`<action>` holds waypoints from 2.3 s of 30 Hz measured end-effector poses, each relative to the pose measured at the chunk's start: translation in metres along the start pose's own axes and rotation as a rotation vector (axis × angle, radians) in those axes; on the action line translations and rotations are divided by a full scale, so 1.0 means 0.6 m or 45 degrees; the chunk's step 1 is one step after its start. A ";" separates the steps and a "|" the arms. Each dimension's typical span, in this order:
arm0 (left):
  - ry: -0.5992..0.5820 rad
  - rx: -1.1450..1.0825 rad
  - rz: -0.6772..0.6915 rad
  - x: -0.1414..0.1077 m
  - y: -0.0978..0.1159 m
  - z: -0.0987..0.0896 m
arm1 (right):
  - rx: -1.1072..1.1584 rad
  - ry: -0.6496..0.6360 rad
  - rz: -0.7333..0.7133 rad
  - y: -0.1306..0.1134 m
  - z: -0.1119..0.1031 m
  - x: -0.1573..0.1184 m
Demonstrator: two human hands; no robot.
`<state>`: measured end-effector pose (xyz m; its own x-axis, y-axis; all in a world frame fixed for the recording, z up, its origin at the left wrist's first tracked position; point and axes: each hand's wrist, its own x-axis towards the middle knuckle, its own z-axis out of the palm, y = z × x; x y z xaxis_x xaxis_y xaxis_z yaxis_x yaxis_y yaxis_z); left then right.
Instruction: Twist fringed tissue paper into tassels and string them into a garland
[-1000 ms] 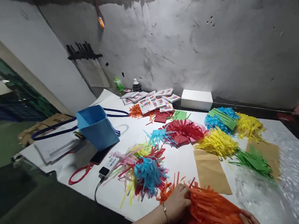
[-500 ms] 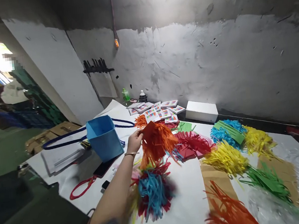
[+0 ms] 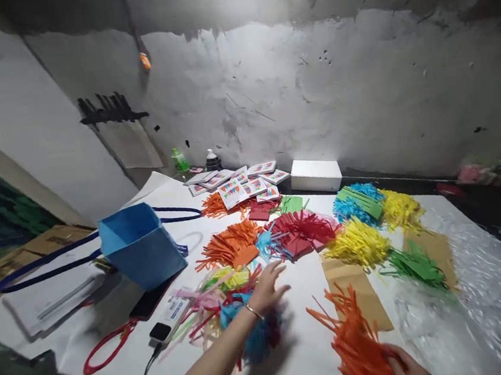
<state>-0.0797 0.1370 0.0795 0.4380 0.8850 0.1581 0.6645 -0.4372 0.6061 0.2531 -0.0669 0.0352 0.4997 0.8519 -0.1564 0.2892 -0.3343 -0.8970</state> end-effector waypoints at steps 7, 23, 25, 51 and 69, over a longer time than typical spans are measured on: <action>-0.279 0.143 0.633 -0.054 0.203 0.116 | -0.326 -0.043 -0.777 -0.080 0.046 -0.042; -0.830 -0.697 -0.341 -0.045 0.196 0.129 | -0.563 0.073 -1.392 -0.060 0.011 -0.082; -0.897 -0.789 -0.353 -0.046 0.201 0.129 | -0.545 0.076 -1.391 -0.054 0.009 -0.083; -0.197 0.097 -0.092 -0.202 0.085 0.119 | -0.802 -0.197 -1.285 0.085 0.129 -0.076; -0.608 0.046 0.064 -0.188 0.118 0.218 | -0.818 -0.394 -0.855 0.056 0.106 -0.079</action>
<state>-0.0026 -0.0146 0.0031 0.6938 0.6935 -0.1942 0.6522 -0.4906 0.5779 0.1875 -0.0932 -0.0139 -0.1407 0.9827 0.1206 0.8706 0.1808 -0.4576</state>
